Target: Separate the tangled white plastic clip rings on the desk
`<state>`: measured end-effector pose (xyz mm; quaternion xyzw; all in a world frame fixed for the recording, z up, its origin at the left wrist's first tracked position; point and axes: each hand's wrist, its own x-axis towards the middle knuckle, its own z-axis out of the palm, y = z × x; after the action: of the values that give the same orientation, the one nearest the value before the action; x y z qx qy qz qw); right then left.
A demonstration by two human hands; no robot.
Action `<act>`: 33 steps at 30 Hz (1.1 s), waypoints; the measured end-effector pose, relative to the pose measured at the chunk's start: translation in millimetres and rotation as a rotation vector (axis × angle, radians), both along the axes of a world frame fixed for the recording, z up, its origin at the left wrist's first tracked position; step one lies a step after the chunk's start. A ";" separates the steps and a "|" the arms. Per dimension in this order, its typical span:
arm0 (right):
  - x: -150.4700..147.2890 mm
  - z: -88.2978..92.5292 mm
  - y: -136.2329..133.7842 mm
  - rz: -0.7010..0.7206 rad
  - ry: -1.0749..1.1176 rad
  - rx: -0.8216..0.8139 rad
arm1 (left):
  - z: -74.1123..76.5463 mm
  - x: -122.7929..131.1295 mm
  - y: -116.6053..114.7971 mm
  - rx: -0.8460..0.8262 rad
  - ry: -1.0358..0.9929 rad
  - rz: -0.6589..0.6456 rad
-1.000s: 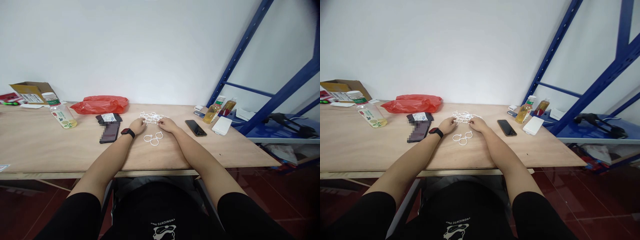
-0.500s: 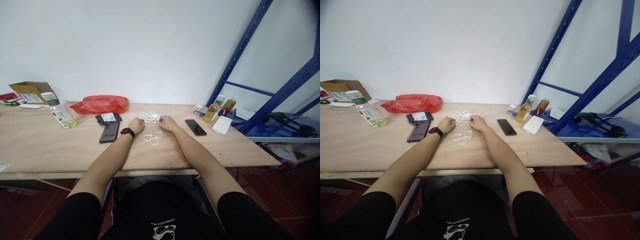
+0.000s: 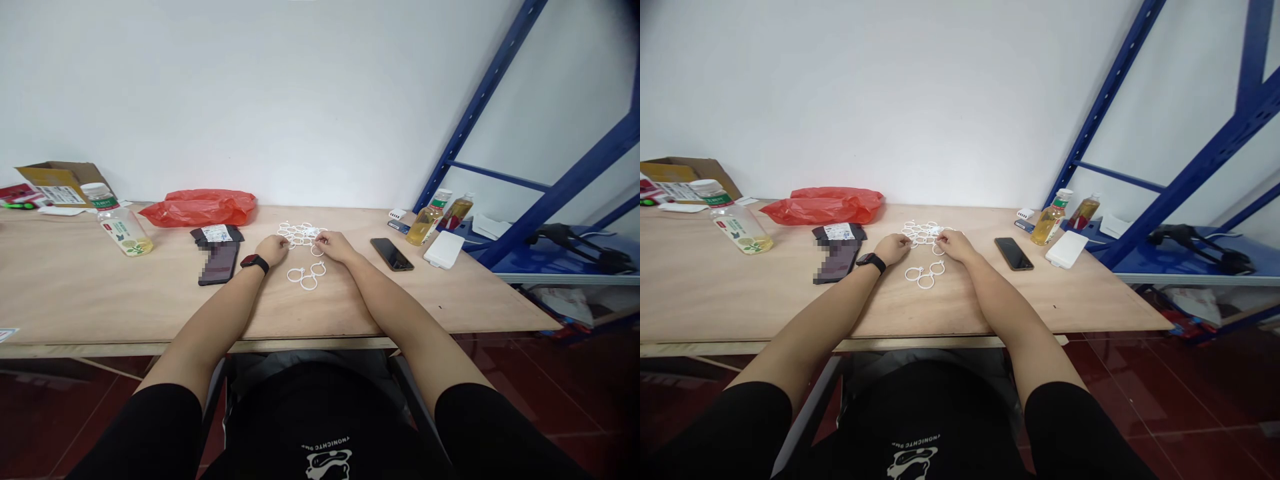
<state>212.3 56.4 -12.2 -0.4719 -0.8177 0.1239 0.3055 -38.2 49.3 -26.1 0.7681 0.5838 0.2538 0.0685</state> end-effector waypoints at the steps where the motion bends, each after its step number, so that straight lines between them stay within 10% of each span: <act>1: 0.1 -0.1 0.2 -0.006 0.007 -0.007 | 0.5 0.3 0.0 -0.002 -0.016 -0.002; 15: 0.9 -4.2 4.9 -0.041 0.068 0.023 | 17.6 4.0 -12.7 0.102 -0.218 0.152; 33: 3.9 -6.0 5.7 -0.059 0.061 -0.080 | 6.4 3.7 -1.6 0.122 -0.433 0.009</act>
<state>216.2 62.1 -18.2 -0.5037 -0.7880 0.1619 0.3148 -34.4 47.6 -19.7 0.6960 0.5423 0.4479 0.1446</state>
